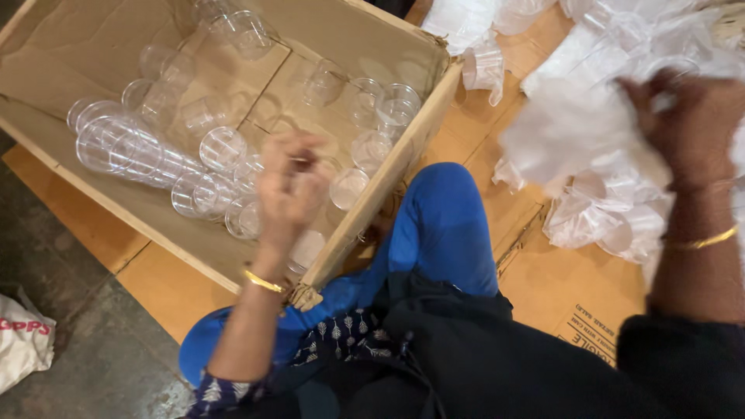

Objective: The person sits on the floor with a cardboard box on their lap and removes clear plastic cups from white poly bags, placing the cups into the box and setting used bags aside. They continue bag by bag, occasionally reaching for a new bag from the pile beside them.

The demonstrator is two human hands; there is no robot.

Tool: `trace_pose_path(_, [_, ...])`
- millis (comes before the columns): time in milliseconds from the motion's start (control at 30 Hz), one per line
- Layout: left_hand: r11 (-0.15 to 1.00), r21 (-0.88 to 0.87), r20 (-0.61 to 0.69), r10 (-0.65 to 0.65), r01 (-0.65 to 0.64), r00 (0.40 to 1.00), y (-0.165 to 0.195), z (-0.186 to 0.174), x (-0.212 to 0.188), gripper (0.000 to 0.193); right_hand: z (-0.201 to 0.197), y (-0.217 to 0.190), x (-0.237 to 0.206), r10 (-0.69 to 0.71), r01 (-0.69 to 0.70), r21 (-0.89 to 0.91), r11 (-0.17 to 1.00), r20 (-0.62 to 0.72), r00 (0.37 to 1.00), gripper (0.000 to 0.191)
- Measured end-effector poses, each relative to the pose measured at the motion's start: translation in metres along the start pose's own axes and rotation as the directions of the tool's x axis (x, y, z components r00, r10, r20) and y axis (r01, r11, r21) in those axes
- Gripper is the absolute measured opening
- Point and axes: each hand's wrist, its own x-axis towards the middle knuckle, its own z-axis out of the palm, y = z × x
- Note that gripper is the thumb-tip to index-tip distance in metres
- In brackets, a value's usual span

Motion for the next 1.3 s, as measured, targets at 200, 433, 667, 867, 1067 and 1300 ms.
trace_pose_path(200, [0.765,0.568,0.23,-0.5,0.302,0.835,-0.149,-0.061,0.012,0.052,0.08,0.124,-0.019,0.354,-0.298,-0.229,0.927,0.263,0.897,0.023])
trace_pose_path(433, [0.388,0.912,0.408,-0.836,-0.132,0.366,-0.258,-0.085,-0.011,0.092,0.13,0.093,-0.005,0.312,-0.323,-0.02,0.946,0.326,0.893,0.011])
trace_pose_path(667, [0.395,0.918,0.392,-0.883,-0.044,0.257,-0.286,-0.062,-0.022,0.094,0.105,-0.026,0.059,0.084,-0.168,0.567,0.806,0.172,0.981,0.014])
trace_pose_path(867, [0.501,0.865,0.494,-0.852,-0.002,0.174,-0.299,-0.055,-0.059,0.122,0.089,-0.14,0.106,0.035,-0.146,0.925,0.351,0.142,0.989,0.025])
trace_pose_path(1067, [0.597,0.793,0.593,-0.713,-0.119,0.374,-0.312,-0.052,-0.047,0.075,0.115,-0.196,0.139,-0.029,-0.208,0.974,0.094,0.212,0.977,0.023])
trace_pose_path(1300, [0.601,0.796,0.57,-0.784,0.073,0.245,-0.32,-0.049,-0.023,0.08,0.179,-0.223,0.166,-0.161,-0.293,0.952,0.091,0.304,0.939,0.014])
